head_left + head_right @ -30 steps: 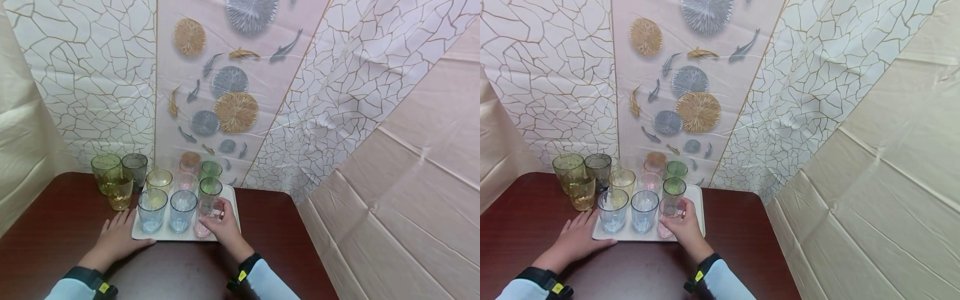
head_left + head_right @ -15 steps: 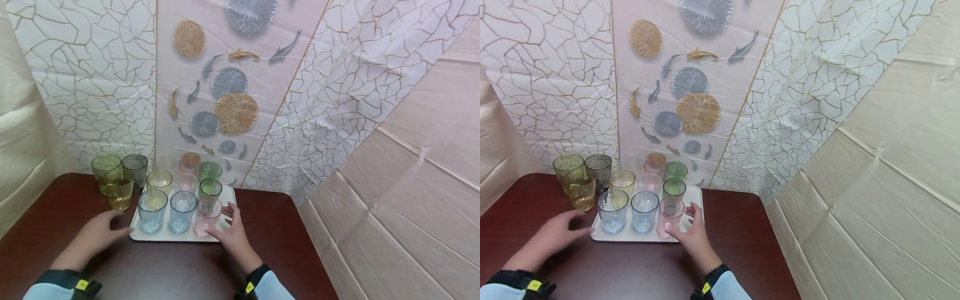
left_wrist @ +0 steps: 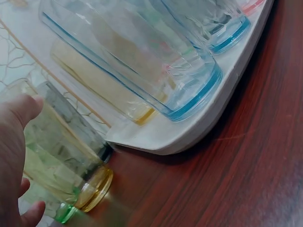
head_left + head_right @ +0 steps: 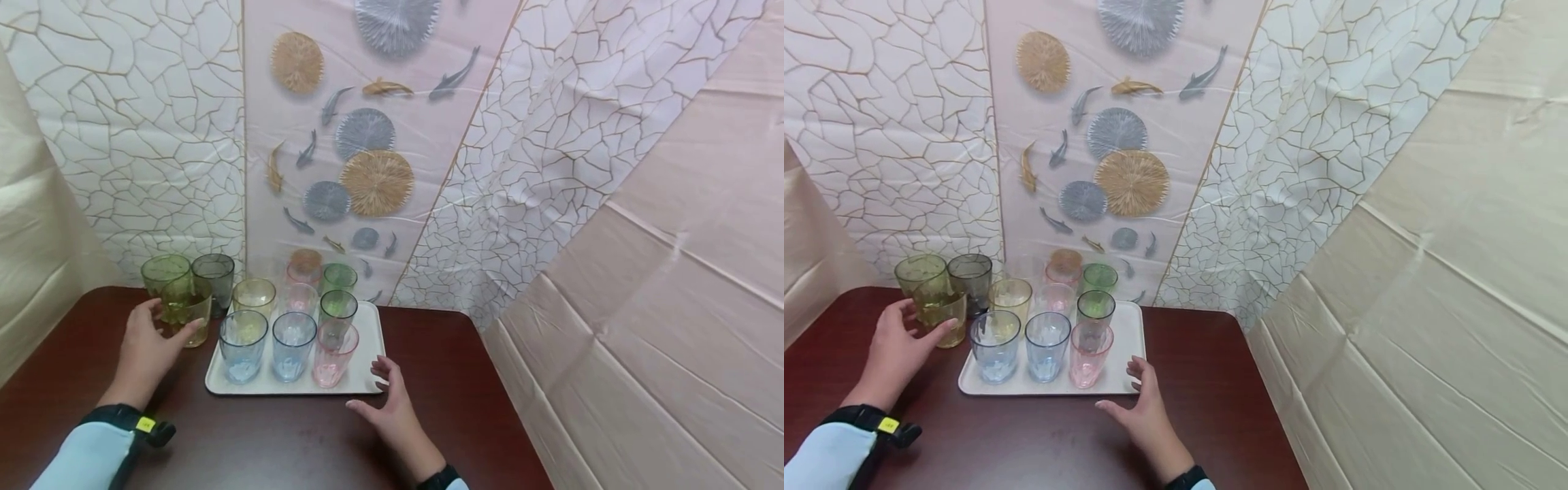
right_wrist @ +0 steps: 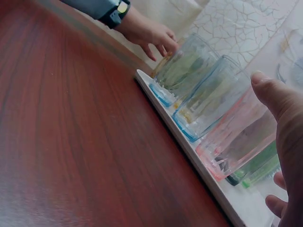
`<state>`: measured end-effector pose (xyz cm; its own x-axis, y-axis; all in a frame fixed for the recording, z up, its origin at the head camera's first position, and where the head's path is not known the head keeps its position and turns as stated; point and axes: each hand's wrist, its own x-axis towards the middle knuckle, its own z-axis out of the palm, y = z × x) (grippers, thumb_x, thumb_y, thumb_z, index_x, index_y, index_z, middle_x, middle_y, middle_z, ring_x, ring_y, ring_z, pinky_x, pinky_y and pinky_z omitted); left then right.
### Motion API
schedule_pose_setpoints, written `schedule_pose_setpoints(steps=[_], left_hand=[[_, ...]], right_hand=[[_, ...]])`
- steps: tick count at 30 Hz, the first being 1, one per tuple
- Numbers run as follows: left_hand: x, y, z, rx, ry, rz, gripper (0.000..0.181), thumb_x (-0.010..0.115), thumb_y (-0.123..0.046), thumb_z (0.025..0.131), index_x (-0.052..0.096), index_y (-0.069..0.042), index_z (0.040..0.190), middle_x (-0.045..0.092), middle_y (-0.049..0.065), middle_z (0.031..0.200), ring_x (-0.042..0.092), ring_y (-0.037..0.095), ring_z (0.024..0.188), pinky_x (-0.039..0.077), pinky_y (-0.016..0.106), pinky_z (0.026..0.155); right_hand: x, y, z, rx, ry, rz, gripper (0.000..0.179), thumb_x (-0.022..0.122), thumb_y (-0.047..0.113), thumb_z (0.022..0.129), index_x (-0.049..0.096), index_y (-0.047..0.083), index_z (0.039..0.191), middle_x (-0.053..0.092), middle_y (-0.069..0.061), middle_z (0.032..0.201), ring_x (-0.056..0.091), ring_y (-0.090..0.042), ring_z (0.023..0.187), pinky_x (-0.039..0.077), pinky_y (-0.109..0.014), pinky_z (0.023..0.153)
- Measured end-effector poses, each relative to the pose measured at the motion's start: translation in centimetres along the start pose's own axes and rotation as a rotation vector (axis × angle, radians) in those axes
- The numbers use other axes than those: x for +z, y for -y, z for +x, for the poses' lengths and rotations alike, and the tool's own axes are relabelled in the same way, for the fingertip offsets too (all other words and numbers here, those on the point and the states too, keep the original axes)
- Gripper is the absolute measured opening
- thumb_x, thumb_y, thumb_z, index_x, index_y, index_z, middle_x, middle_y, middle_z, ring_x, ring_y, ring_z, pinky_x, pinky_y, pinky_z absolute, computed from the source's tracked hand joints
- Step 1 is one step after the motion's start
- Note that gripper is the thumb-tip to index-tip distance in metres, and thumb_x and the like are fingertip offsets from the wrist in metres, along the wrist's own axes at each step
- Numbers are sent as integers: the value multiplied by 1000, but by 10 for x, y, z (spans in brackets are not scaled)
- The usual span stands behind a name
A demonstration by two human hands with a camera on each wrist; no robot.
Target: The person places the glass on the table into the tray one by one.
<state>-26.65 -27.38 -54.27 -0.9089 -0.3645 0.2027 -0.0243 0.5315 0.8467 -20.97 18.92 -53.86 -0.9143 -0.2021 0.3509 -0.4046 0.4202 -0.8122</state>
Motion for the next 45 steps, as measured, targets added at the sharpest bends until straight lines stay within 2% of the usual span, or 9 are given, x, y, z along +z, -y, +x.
schedule_pose_setpoints(steps=[12,19,22,24,26,29,31,38,45], left_hand=[[4,-1,1,1,-15,-2,111,70,-62,90,20,6,162,36,39,150,46,55,129,50,66,94],[-20,-3,-16,-15,2,9,107,74,-61,88,29,6,159,41,38,148,51,56,125,53,62,89],[-35,-7,-29,53,44,0,96,78,-53,89,38,7,152,50,36,140,60,49,115,62,43,82],[-43,-8,-40,129,71,-24,82,81,-41,89,44,6,145,57,28,131,67,30,108,62,26,75],[-49,-8,-51,222,95,-54,70,85,-29,88,50,4,139,64,9,123,68,8,99,57,12,71],[-55,-10,-67,346,138,-113,65,89,-12,81,54,1,135,63,-17,115,63,-12,93,55,9,75],[-54,-16,-78,405,177,-133,68,91,-8,77,56,0,135,62,-24,114,65,-10,93,56,11,76],[-23,-54,-105,531,325,-205,71,95,-14,72,59,-6,133,69,12,124,68,3,103,61,26,81],[15,-83,-120,657,442,-327,71,93,-20,76,59,-7,137,67,9,124,64,9,112,62,32,83]], right_hand=[[-1,20,-9,-17,-51,106,90,92,3,74,39,-3,148,53,-21,140,52,-42,130,48,-62,102],[-4,13,-7,-21,-39,123,91,91,2,75,39,2,149,53,-17,141,54,-38,131,48,-60,103],[-4,6,-7,-59,-20,108,89,91,5,76,40,6,150,53,-14,143,54,-37,131,49,-59,103],[-4,6,-7,-101,2,95,88,91,9,78,41,4,150,53,-13,145,55,-37,131,49,-58,103],[-3,8,-7,-144,27,78,87,91,13,79,41,2,150,52,-11,147,55,-36,131,50,-56,103],[1,14,-8,-192,61,63,87,90,16,81,41,-1,150,51,-12,149,55,-35,131,51,-53,103],[3,18,-9,-205,80,69,86,90,17,82,41,-1,151,50,-14,150,55,-35,131,51,-51,104],[14,35,-7,-260,171,143,88,88,16,83,39,0,154,52,-24,147,54,-38,132,49,-50,107],[33,48,3,-361,253,194,94,90,6,78,37,-3,154,50,-27,146,53,-39,132,49,-49,107]])
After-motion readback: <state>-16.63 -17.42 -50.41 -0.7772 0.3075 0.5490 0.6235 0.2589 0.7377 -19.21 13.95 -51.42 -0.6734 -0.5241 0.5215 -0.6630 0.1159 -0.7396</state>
